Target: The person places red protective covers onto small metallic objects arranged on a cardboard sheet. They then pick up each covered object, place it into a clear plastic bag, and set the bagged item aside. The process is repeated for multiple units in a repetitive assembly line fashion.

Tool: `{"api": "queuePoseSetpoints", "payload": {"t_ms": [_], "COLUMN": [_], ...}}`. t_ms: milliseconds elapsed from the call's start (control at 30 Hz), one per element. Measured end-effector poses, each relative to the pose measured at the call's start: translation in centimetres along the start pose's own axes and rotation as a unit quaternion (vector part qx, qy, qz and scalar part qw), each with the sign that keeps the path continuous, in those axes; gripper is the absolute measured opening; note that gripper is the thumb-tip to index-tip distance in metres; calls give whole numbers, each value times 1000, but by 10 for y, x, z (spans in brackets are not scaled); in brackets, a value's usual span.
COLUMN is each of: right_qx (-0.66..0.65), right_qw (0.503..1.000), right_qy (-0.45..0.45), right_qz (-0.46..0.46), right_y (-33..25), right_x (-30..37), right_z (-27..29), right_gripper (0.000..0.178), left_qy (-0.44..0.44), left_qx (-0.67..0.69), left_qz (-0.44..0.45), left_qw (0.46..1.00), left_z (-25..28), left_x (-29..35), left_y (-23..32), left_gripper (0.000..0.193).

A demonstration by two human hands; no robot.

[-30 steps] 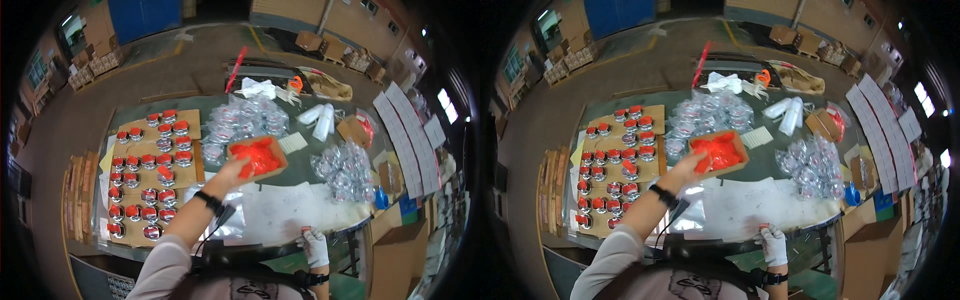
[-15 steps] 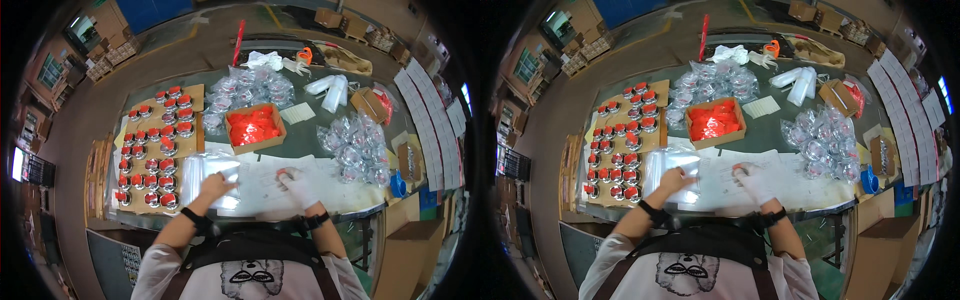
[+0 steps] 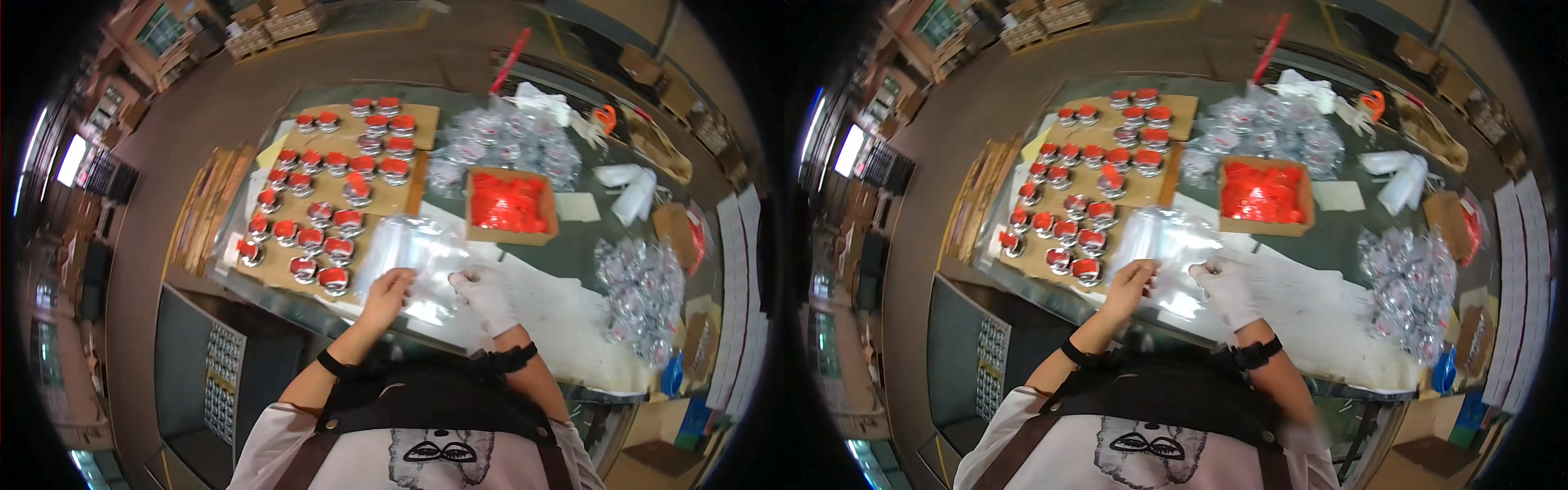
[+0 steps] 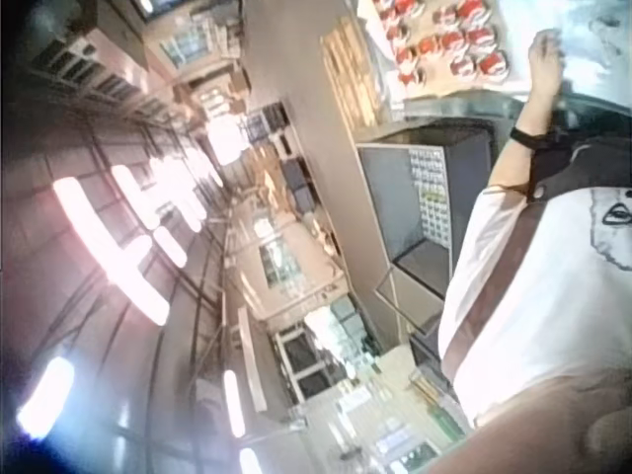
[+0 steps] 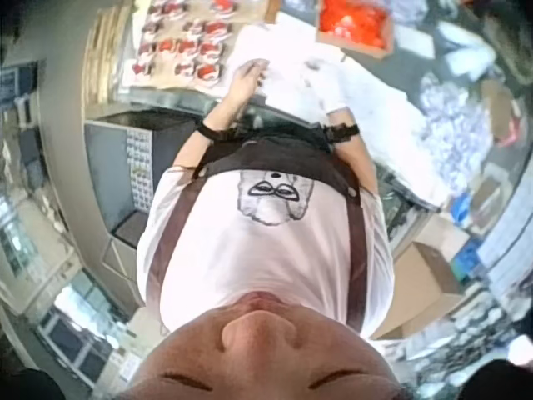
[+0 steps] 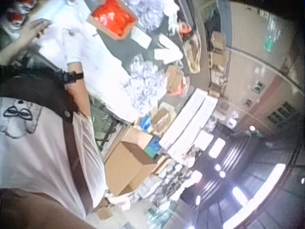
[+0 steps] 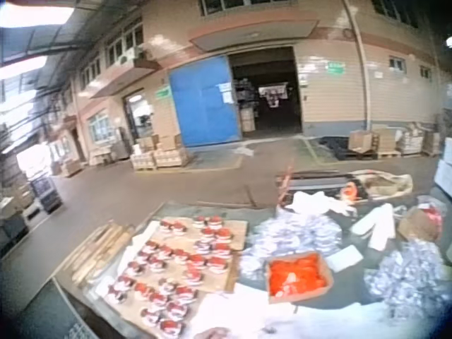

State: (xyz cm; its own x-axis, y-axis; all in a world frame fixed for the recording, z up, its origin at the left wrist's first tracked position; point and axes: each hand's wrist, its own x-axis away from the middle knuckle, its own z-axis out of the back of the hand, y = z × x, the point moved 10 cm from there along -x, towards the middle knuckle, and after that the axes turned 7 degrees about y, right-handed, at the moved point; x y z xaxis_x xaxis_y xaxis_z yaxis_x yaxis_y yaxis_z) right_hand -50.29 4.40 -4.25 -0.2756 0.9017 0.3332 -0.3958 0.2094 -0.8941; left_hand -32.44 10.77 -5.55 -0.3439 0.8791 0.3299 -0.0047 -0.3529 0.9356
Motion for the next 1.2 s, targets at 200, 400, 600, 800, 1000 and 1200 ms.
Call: {"api": "queuePoseSetpoints", "payload": {"t_ms": [200, 400, 600, 800, 1000, 1200], "right_qx": [-257, 379, 349, -87, 171, 20], "right_qw": [939, 862, 913, 992, 898, 938], "right_qy": [-227, -74, -115, 51, 377, 340], "right_qz": [-19, 328, 177, 75, 149, 63], "right_y": [-64, -83, -96, -97, 62, 170], "right_x": [11, -14, -3, 78, 120, 104], "right_z": [-125, -263, -217, -34, 29, 64], "right_gripper": [16, 32, 35, 33, 44, 25], "left_qy": [44, 317, 237, -152, -308, -351], "left_qx": [119, 71, -237, -304, 6, -160], "left_qz": [-6, -89, -328, -295, 163, -301], "left_qw": [992, 941, 883, 893, 938, 872], "left_z": [101, 319, 256, 26, -164, -217], "left_x": [35, 90, 48, -12, -4, 120], "left_y": [25, 58, 111, 41, -84, 35], "left_gripper": [32, 21, 13, 19, 19, 24]}}
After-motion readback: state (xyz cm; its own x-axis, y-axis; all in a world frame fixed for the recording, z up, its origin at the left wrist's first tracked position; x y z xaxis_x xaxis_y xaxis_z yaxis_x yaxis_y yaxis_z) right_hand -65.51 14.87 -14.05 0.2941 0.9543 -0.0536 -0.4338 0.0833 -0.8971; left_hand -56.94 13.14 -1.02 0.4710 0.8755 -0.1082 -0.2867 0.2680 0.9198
